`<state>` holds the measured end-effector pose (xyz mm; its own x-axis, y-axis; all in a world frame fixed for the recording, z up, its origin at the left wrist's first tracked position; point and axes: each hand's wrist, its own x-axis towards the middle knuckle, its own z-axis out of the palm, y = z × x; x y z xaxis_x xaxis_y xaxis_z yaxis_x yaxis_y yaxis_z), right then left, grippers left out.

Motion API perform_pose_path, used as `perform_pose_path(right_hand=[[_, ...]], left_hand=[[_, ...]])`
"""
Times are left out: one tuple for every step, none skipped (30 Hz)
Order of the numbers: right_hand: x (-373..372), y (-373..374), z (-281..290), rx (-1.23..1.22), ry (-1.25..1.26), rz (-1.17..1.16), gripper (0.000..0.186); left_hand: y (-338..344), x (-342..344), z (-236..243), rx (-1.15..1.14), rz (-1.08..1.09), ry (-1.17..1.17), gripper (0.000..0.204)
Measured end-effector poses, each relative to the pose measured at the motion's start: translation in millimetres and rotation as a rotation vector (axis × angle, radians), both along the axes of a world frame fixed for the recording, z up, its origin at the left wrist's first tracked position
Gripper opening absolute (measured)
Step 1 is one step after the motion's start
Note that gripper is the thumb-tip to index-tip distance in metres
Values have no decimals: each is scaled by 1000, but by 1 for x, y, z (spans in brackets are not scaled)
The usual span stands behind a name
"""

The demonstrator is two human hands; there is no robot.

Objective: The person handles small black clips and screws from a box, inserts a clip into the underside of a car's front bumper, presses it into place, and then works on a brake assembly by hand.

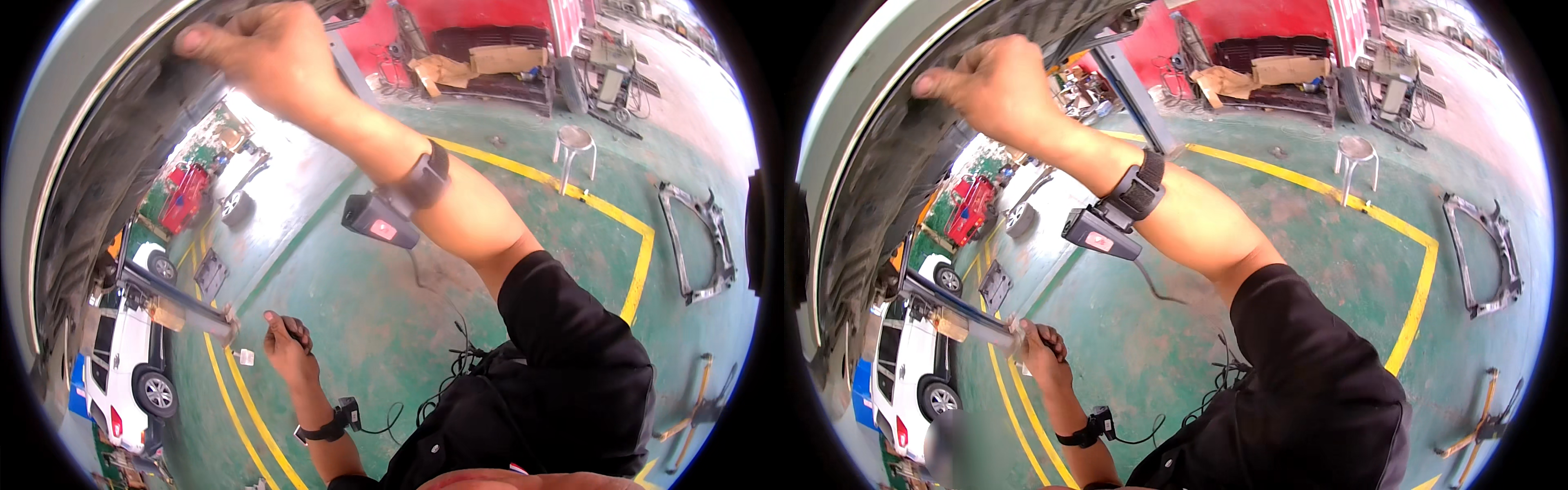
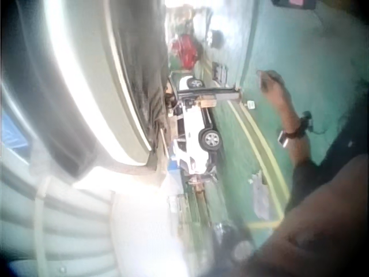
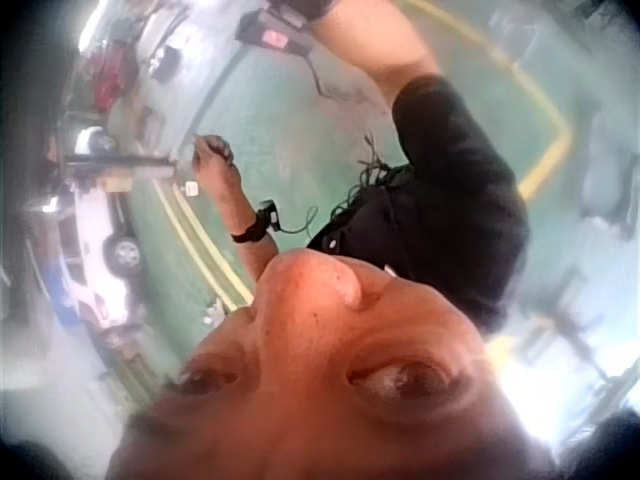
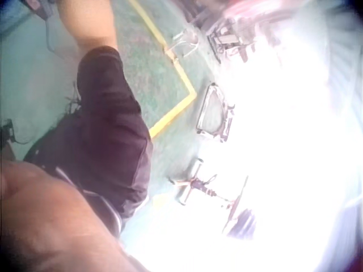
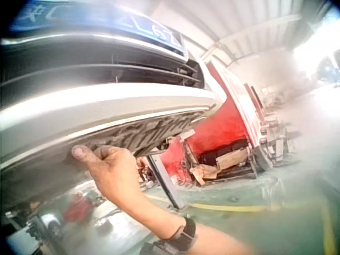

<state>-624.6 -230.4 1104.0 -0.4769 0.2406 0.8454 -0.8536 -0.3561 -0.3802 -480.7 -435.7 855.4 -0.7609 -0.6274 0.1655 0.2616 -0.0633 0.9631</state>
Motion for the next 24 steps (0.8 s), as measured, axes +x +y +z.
perform_pose_path(right_hand=[[-7,-1,-1,67,22,-108,52],[2,-1,-7,110,-20,-5,49],[2,0,-15,144,-5,17,49],[3,3,-23,177,8,46,48],[3,11,-30,269,46,-74,44],[-2,17,-37,265,65,-134,42],[-9,20,-44,266,90,-190,39],[-11,27,-48,265,109,-245,37],[-13,35,-47,279,76,-275,29],[-19,41,-38,209,137,-307,27],[-33,42,-28,139,197,-329,25],[-45,47,-18,70,257,-348,23],[-47,61,-4,217,158,-362,18],[-48,62,-6,217,219,-398,18],[-48,59,-10,217,280,-429,17],[-47,54,-16,215,342,-455,17],[-48,41,-36,161,416,-307,18],[-39,26,-63,299,313,-178,19],[-23,21,-94,438,166,-28,18],[-21,12,-128,463,182,75,17],[-15,18,-158,672,81,147,17],[-8,22,-195,818,9,191,15],[-1,25,-231,931,-49,239,14],[5,21,-265,999,-220,294,15]], left_hand=[[-3,1,-5,44,4,-28,49],[-10,3,-12,90,8,-55,48],[-17,5,-20,135,14,-83,48],[-23,12,-28,179,-16,-92,44],[-30,15,-39,229,-48,-96,41],[-36,20,-50,279,-76,-101,38],[-39,23,-62,323,-86,-106,35],[-41,27,-73,365,-92,-116,32],[-43,32,-81,406,-96,-126,29],[-41,36,-85,439,-95,-128,25],[-39,41,-90,473,-83,-129,21],[-38,48,-96,508,-69,-131,17],[-42,55,-102,546,-103,-110,14],[-43,62,-108,552,-81,-117,14],[-42,69,-114,557,-54,-123,13],[-41,75,-117,564,-23,-126,13],[-41,78,-121,563,-28,-136,13],[-48,86,-126,571,-14,-139,13],[-48,97,-138,590,14,-125,13],[-53,102,-151,612,-38,-118,11],[-34,98,-146,609,-15,-134,10],[-27,99,-147,624,-77,-94,11],[-17,98,-151,601,-59,-132,14],[-11,100,-154,626,-38,-136,17]])
